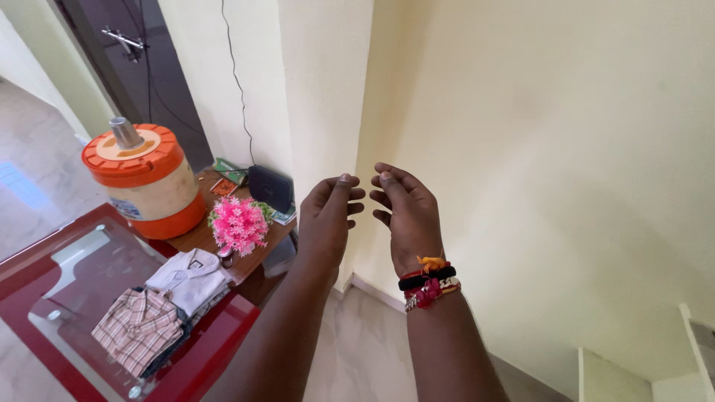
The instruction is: The person picks up two folded shirts from a table and places them one by one onto a shelf inside a closet.
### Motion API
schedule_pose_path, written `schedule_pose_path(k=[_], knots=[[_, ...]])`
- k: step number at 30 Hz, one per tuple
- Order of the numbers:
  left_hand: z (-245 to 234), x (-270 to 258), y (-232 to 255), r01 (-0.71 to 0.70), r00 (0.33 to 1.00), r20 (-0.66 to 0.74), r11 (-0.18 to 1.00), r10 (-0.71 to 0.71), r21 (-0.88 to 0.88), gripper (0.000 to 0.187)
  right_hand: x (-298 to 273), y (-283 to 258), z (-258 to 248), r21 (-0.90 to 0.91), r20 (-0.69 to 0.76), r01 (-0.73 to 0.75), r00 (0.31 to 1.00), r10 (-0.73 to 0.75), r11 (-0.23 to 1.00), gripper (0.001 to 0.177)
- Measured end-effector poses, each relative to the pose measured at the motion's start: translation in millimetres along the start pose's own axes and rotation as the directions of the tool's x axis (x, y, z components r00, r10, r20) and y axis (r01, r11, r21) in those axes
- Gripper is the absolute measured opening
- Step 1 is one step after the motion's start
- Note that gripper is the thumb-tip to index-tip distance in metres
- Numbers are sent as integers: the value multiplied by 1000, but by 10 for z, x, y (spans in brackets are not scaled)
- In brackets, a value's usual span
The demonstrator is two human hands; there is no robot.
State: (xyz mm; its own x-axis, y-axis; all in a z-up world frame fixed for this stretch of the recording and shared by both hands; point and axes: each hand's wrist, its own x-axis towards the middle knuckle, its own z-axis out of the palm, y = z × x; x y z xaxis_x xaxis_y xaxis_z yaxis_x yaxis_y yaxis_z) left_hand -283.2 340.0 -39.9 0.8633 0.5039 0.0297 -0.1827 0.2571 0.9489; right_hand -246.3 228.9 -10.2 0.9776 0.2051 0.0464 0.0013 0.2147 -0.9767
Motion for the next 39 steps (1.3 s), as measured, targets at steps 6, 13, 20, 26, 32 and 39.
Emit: schedule_pose_path(k=[6, 13, 20, 26, 32, 39], knots=[[-149, -218, -3, -23, 996, -87, 1000, 25, 21, 31, -174, 32, 82, 17, 45, -48, 998, 47, 999, 28], [-300, -315, 121, -46, 989, -137, 998, 51, 39, 30, -246, 31, 261, 23, 122, -23, 992, 20, 999, 28], [-554, -385, 240, -76, 989, -126, 997, 79, 31, 32, -364, 2, 471, -5, 145, -7, 989, 8, 1000, 27], [-918, -433, 403, -66, 991, -117, 997, 70, 43, 31, -519, 1, 810, 19, 144, 4, 990, -6, 1000, 26], [-1390, -425, 514, -87, 992, -96, 996, 84, -30, 26, -743, 70, 1250, 0, 156, 16, 988, -16, 1000, 25], [-1956, -489, 768, -80, 995, -69, 986, 71, -144, 26, -960, 211, 1828, 30, 177, 24, 984, -29, 999, 25]])
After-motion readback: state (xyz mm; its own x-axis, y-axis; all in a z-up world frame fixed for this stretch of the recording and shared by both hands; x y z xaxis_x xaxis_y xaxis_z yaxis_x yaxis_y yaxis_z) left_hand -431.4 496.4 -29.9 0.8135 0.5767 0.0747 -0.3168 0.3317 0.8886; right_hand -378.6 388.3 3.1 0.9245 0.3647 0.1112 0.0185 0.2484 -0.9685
